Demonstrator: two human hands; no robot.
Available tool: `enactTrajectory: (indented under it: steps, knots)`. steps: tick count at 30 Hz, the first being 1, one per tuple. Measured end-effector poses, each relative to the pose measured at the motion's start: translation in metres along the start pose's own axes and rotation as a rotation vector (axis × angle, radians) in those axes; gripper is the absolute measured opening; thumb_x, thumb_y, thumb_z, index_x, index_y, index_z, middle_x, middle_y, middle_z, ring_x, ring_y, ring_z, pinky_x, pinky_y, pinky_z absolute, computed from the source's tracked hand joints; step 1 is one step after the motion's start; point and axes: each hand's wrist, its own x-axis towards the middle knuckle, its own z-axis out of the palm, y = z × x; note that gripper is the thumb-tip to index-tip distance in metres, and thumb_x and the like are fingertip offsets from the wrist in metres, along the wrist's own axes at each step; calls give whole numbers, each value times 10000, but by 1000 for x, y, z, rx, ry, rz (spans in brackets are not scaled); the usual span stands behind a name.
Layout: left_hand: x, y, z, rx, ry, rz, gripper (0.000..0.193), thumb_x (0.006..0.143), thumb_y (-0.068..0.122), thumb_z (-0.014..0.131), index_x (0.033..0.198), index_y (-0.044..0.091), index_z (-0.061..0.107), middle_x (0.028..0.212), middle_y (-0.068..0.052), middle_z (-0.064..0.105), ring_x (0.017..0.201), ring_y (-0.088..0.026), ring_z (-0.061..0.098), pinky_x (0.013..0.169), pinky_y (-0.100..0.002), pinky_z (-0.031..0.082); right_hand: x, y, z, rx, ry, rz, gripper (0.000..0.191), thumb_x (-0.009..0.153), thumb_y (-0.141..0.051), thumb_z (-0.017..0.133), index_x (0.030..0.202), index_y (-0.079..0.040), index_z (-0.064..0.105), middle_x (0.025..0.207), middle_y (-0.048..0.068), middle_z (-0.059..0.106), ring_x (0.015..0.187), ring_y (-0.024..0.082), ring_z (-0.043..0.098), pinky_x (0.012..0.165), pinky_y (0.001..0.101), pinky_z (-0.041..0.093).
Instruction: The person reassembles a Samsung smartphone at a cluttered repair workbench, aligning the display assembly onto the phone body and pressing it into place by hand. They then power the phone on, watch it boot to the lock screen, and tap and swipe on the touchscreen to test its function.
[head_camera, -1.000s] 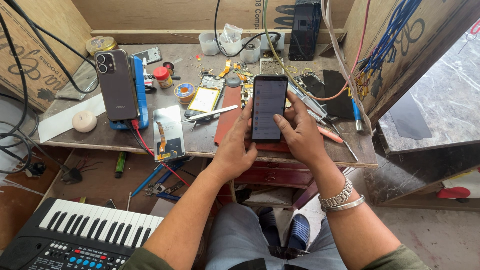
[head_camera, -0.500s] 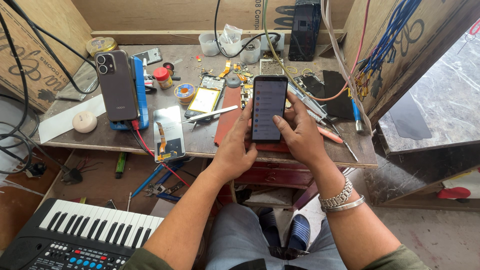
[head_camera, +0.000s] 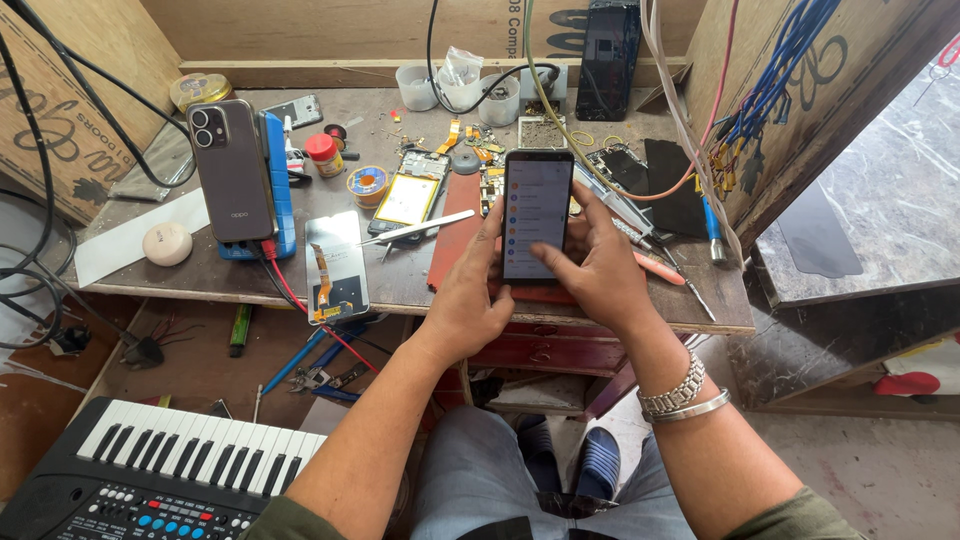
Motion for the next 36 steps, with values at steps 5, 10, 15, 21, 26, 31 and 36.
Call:
enactTrajectory:
  steps: [5, 10, 15, 21, 26, 31, 36]
  knots:
    - [0, -1, 0, -13, -5, -27, 1026, 797, -122, 568, 1657, 166, 89, 1409, -176, 577, 1162, -264, 706, 995, -363, 572, -2, 5, 0, -86, 63, -53, 650, 991, -149, 661, 1559, -14, 374, 1041, 112, 764, 984, 159, 734, 884, 290, 550]
    - [0, -1, 0, -15, 2, -23, 1022, 793, -123, 570, 1652, 159, 94, 1411, -172, 571, 1144, -261, 713, 977, -360, 576, -2, 5, -1, -67, 61, -56, 642, 995, -180, 648, 1551, -16, 374, 1024, 112, 760, 949, 149, 725, 858, 288, 549]
    - [0, -2, 1, -8, -7, -41, 1021, 808, -113, 584, 1658, 162, 89, 1366, -165, 602, 1146, -258, 711, 983, -357, 573, -2, 3, 0, -149, 87, -9, 630, 1003, -169, 662, 1557, -32, 396, 981, 107, 765, 912, 152, 730, 836, 284, 548]
    - [6, 1, -1, -7, 2, 13, 1041, 797, -123, 581, 1662, 159, 76, 1409, -177, 576, 1179, -279, 689, 1000, -373, 556, 8, -8, -9, 160, -147, 16, 1062, 753, 43, 813, 1596, -58, 175, 1173, 131, 703, 1080, 191, 717, 932, 347, 596]
    - [6, 1, 0, -15, 9, 44, 1043, 787, -130, 573, 1662, 156, 82, 1462, -179, 543, 1198, -278, 685, 1008, -376, 551, 7, -4, -13, 247, -176, 5, 1068, 769, 58, 796, 1621, -58, 163, 1234, 147, 692, 1133, 214, 708, 975, 374, 590]
    - [6, 0, 2, -12, 5, 2, 1028, 795, -119, 581, 1659, 159, 98, 1435, -168, 562, 1149, -263, 705, 974, -363, 565, 7, 11, -11, 88, -43, 29, 841, 957, -18, 730, 1655, -21, 260, 1184, 167, 739, 1108, 216, 721, 972, 339, 567]
    - [7, 1, 1, 4, 12, 2, 1033, 786, -119, 583, 1659, 155, 104, 1419, -172, 575, 1140, -265, 703, 957, -360, 569, 8, 7, -12, 166, -97, 29, 970, 816, 27, 761, 1611, -18, 207, 1180, 150, 711, 1108, 202, 713, 948, 333, 577]
